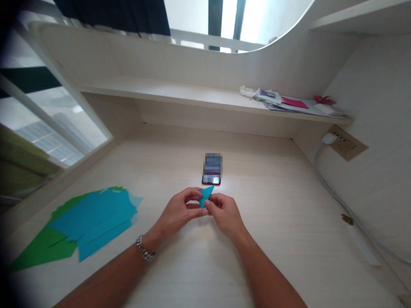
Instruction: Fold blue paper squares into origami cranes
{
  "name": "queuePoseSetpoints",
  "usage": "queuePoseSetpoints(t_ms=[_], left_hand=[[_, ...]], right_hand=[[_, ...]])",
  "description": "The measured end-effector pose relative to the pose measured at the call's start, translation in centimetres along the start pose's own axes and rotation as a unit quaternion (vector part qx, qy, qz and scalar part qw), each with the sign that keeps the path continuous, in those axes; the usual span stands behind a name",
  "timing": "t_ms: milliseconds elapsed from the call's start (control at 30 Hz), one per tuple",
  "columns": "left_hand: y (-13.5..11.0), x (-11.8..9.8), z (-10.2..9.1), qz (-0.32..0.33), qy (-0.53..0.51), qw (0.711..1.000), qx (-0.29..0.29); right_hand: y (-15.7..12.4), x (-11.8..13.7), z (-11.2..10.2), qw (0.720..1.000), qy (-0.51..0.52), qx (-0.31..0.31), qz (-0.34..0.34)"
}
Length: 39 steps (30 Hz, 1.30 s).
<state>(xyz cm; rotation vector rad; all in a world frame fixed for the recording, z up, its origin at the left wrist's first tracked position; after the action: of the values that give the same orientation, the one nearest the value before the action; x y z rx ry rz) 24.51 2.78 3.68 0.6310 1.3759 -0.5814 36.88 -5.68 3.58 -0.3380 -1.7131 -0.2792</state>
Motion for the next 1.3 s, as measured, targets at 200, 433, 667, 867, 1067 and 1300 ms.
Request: queuePoseSetpoints(t_ms=[200,433,667,867,1067,1300], left_hand=[[0.2,0.7,0.1,-0.042,-0.060,0.997,0.029],[0.2,0.5,0.2,-0.073,-0.121,0.988,0.061],[0.1,0.1,0.1,-0.079,-0.145,0.984,0.063],[0.1,0.1,0.0,-0.066,-0.112,0.991,0.034],[-0.3,0.0,1.0,-0.028,-0.129,0.991,0.029],[0.0,0.6,0.5,-0.125,-0.242,0.962,-0.002]], right_hand=[[0.0,0.0,0.0,1.000,0.016,0.007,0.001],[0.3,-0.6,0.0,0.999,0.040,0.005,-0.003],[0.3,-0.7,-0.1,0.999,0.044,0.006,-0.001],[0.2,-0.5,-0.2,0.999,-0.015,-0.029,-0.006],[0.1,0.0,-0.2,0.989,-0.100,-0.101,-0.046],[-0.9,1.6,-0.1,0.933,-0.273,-0.133,-0.195]])
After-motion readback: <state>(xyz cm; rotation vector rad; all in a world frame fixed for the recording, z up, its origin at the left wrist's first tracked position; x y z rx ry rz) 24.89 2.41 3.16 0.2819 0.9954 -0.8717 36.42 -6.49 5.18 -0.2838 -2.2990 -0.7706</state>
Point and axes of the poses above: each hand's wrist, its own y-axis towards the middle knuckle, its own z-axis out of the palm, x = y × z, the point moved 4 cm from there along y, towards the middle knuckle, and after that the axes turned 5 degrees about -y, right-handed, at the moved point
